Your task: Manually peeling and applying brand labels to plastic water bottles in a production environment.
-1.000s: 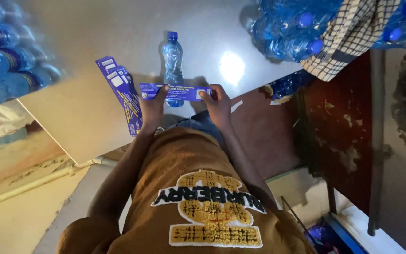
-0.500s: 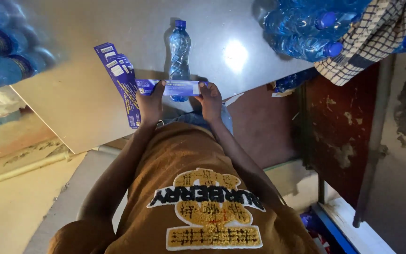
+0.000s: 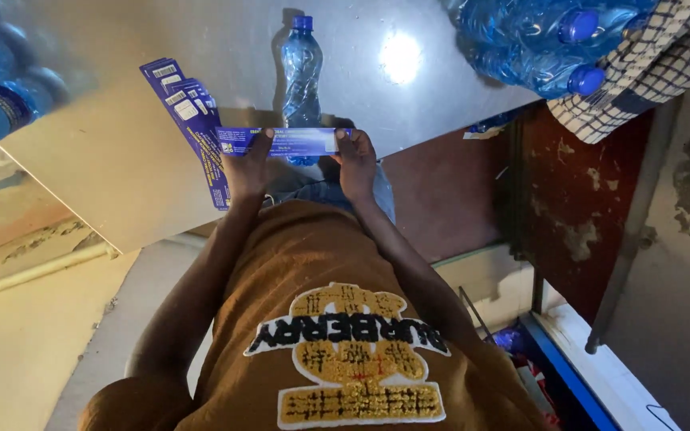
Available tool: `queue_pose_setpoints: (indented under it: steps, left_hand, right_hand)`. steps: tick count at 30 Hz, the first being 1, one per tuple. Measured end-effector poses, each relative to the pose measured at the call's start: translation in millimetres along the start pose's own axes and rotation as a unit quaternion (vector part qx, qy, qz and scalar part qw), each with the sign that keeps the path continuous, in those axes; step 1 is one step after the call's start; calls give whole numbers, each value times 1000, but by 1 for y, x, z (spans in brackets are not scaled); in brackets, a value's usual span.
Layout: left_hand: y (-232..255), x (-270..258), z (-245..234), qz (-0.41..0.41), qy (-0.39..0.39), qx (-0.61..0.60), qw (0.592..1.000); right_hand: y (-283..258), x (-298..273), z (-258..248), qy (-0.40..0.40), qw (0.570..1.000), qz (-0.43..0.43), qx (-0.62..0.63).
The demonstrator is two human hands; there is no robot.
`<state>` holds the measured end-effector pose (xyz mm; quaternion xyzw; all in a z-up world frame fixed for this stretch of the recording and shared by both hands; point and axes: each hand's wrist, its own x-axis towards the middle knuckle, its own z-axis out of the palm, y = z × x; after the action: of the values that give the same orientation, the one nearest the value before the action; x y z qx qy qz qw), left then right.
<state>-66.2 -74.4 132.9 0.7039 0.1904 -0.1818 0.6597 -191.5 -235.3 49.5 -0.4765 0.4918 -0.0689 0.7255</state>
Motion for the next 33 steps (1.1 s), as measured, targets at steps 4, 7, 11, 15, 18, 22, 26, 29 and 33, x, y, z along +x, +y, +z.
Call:
queue_pose_setpoints:
  steps: [4, 7, 11, 15, 18, 22, 26, 29, 33]
  left_hand:
    - [-11, -2, 0, -6, -1, -6, 1000]
    - [-17, -3, 1, -10, -4, -13, 1000]
    - [-17, -5, 0, -14, -13, -19, 1000]
    - [-69, 1, -19, -23, -1, -35, 999]
    - [6, -9, 11, -42, -1, -34, 999]
    - [18, -7, 15, -44, 8, -37, 998]
    - [-25, -3, 4, -74, 32, -98, 992]
    - [-36, 1, -1, -109, 40, -125, 985]
    - [-38, 13, 0, -196, 39, -99, 975]
  right_hand:
    - [5, 0, -3, 2, 1000, -5, -11]
    - [-1, -2, 0, 2, 1000, -5, -10]
    - [-11, -6, 7, 4, 1000, -9, -24]
    - [-15, -10, 8, 6, 999, -13, -44]
    - [-25, -13, 15, 0, 999, -17, -32]
    - [-14, -5, 12, -16, 999, -28, -38]
    - [2, 4, 18, -17, 998, -63, -25]
    - [0, 3, 28, -34, 995, -91, -34]
    - [-8, -1, 39, -52, 992, -91, -63]
